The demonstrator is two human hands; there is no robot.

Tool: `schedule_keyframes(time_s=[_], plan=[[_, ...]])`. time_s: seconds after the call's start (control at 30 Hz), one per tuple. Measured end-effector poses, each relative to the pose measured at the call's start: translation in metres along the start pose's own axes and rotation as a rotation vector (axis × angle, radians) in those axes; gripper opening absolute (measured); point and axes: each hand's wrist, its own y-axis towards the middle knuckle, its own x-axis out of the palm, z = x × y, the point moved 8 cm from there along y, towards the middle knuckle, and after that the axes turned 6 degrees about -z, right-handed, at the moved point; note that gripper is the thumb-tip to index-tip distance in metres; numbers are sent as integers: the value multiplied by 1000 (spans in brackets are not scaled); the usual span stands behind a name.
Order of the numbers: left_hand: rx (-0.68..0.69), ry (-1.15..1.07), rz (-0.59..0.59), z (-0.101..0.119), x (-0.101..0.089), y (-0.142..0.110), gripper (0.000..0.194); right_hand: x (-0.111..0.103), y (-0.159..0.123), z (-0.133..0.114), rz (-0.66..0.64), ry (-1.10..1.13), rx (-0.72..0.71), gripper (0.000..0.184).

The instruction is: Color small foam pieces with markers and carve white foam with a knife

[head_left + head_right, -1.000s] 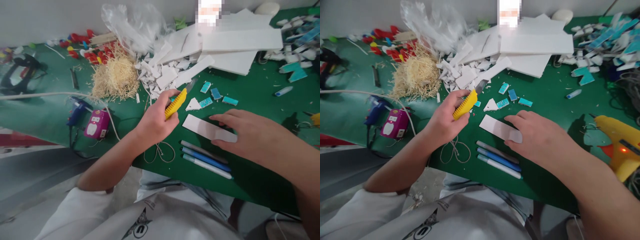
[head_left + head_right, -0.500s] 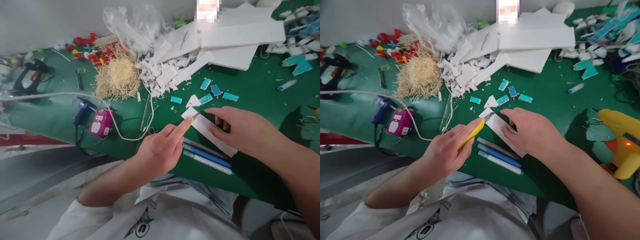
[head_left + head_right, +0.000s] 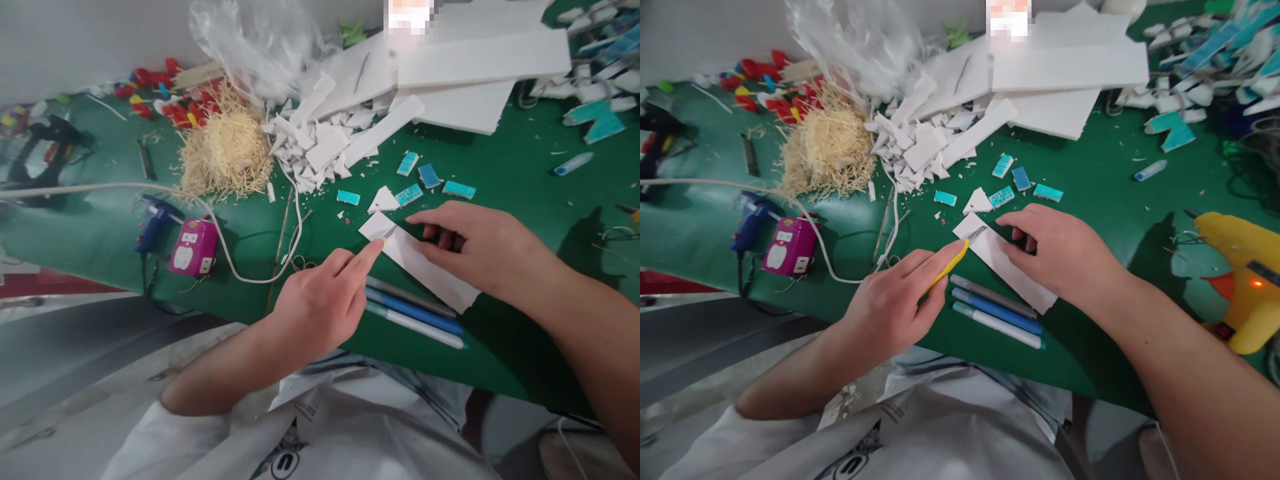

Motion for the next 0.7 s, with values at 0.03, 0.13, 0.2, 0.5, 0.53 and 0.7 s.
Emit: schedule_keyframes(time_s=[0.03,0.13,0.2,0.5,0.53,0.7], plan=[[-1,3,-2,0,1,0,49,0,0,-2,13,1,-26,41],[2,13,-2,2,3,1,48,0,-1,-7,39,-29,-73,45],[2,21,-8,3,4,3,48,1,-1,-9,47,-58,-75,49],[-5,54,-39,2,5,5,49,3,-5,-10,94,-193,-64,51],[-4,50,-42,2,5,5,49,3,-5,-10,96,-200,-68,51],[-3,53,-28,2,5,5,49,6,-4,-9,75,-198,-62,53]])
